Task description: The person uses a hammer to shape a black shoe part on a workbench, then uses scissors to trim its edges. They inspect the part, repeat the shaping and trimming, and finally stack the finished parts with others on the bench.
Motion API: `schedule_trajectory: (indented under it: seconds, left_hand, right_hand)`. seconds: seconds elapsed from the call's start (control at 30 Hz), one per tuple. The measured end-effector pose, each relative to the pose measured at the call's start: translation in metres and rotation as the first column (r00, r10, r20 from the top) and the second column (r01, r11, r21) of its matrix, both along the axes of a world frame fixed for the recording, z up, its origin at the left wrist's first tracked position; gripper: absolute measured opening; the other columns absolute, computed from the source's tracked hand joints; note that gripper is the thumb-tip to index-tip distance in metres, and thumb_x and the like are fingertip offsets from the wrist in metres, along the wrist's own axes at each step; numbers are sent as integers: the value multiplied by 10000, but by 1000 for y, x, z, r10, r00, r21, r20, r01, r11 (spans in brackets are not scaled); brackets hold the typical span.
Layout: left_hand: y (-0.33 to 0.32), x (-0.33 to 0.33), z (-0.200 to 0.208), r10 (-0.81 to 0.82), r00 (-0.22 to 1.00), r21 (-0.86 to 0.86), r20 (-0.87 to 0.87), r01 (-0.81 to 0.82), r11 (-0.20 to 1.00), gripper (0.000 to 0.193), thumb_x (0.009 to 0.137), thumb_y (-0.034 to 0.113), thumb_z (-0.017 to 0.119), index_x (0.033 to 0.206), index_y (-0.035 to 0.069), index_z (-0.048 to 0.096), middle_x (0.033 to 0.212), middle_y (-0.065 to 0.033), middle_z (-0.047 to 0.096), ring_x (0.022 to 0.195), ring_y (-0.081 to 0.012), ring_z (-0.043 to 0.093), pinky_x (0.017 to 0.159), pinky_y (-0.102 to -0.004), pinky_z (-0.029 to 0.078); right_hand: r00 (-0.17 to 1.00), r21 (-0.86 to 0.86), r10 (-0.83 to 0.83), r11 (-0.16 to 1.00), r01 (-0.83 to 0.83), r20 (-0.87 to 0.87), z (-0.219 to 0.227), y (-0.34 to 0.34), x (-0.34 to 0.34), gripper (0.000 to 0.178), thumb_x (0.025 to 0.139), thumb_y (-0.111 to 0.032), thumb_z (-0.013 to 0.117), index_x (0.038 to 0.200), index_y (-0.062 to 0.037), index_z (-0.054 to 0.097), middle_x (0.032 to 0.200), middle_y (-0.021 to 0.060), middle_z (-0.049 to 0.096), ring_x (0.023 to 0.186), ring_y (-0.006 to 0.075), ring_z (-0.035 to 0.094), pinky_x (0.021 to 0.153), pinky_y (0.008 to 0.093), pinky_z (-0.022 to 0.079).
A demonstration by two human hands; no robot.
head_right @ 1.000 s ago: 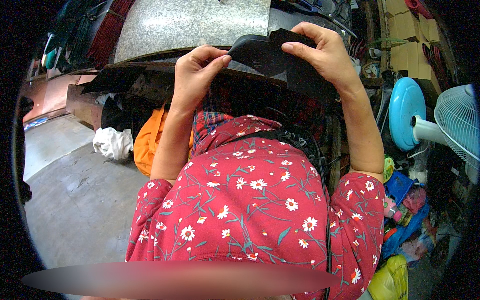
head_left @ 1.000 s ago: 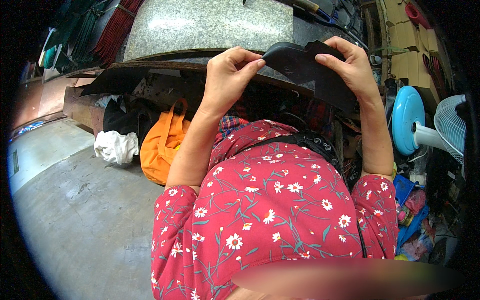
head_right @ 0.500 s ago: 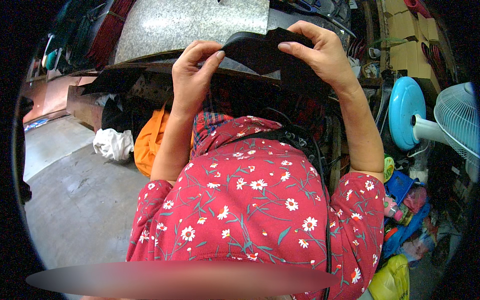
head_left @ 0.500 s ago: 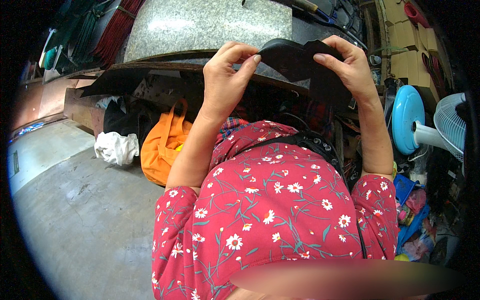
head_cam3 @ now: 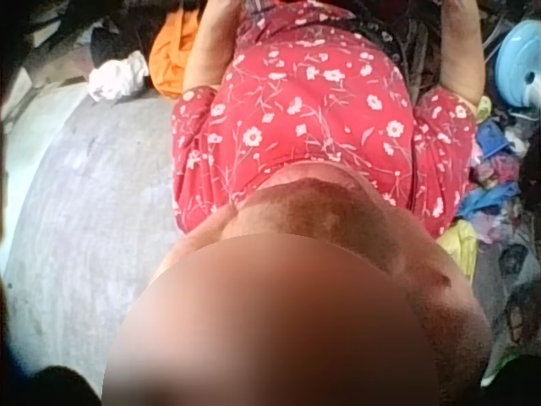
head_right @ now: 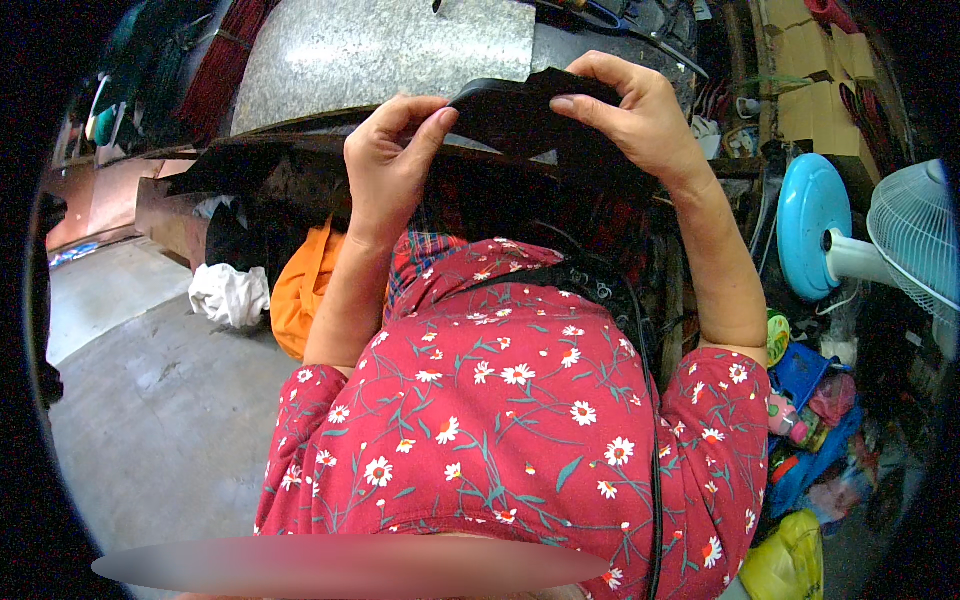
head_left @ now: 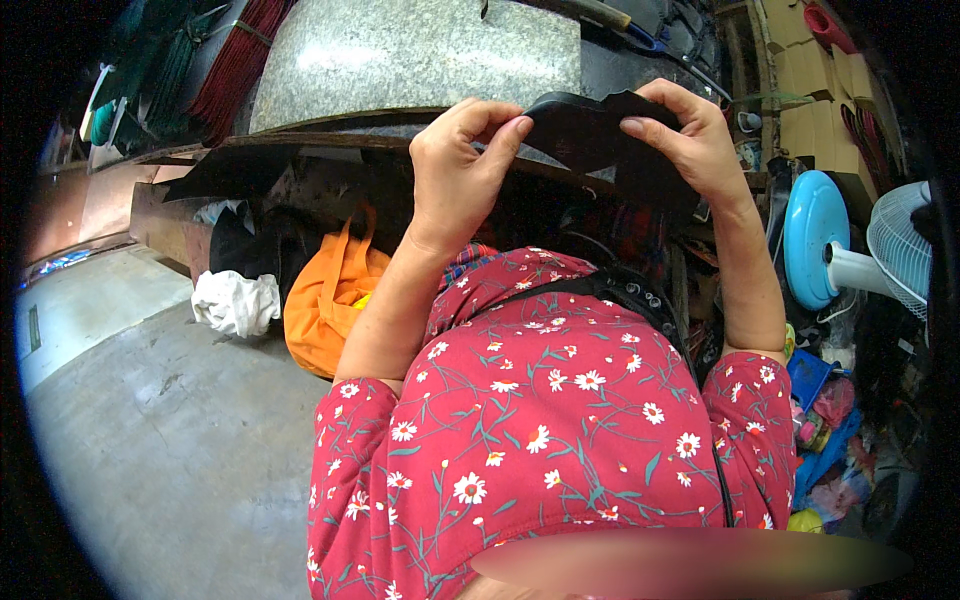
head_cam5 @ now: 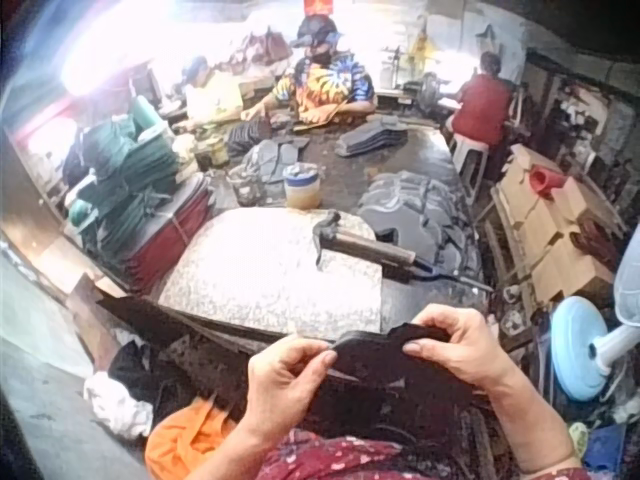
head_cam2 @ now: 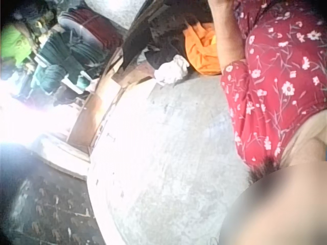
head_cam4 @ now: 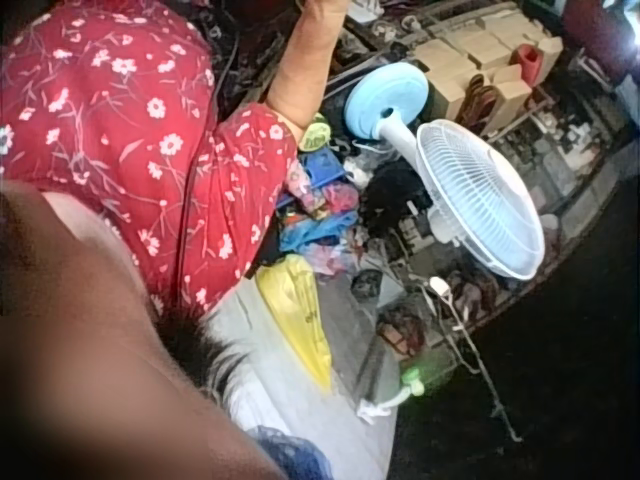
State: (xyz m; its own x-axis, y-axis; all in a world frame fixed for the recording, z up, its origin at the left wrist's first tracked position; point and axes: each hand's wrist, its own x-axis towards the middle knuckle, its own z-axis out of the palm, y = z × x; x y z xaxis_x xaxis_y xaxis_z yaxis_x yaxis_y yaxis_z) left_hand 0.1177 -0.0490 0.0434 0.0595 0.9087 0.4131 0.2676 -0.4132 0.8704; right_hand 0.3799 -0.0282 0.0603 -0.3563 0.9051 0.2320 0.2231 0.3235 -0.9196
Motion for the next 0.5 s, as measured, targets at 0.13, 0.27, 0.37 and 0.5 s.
schedule_trajectory:
  seconds: [0.13, 0.27, 0.37, 0.5]
  left_hand:
    - [-1, 2, 1, 0, 999, 16, 40, 0, 1000, 59, 841, 24, 711, 856, -26, 684, 761, -91, 655, 670, -149, 614, 647, -270, 487]
    - [-1, 1, -2, -4, 995, -7, 98, 4, 1000, 38, 824, 0, 680, 827, -23, 650, 741, -72, 621, 680, -137, 577, 658, -262, 464]
    - [0, 0, -5, 1, 993, -89, 117, 9, 996, 46, 827, 18, 677, 827, -19, 649, 746, -61, 617, 696, -120, 564, 667, -256, 458]
    - [1, -1, -8, 2, 987, -136, 160, 20, 991, 78, 839, 54, 692, 856, -15, 660, 759, -48, 638, 708, -87, 568, 672, -251, 471]
  right_hand:
    - [1000, 13, -6, 1000, 5, 25, -1, 1, -2, 183, 864, -104, 764, 992, -5, 679, 906, -24, 670, 878, 46, 581, 824, 225, 474]
    - [1000, -19, 15, 1000, -15, 6, -2, 1, -7, 195, 858, -110, 772, 994, -5, 680, 901, -26, 669, 879, 48, 581, 819, 229, 476]
    - [1000, -15, 13, 1000, -13, 21, 0, 2, -10, 199, 853, -113, 776, 988, -3, 680, 893, -26, 667, 876, 49, 580, 816, 232, 476]
    - [999, -17, 17, 1000, -16, 49, 1, 2, -10, 190, 853, -106, 773, 983, -3, 682, 891, -23, 667, 872, 51, 577, 817, 235, 476]
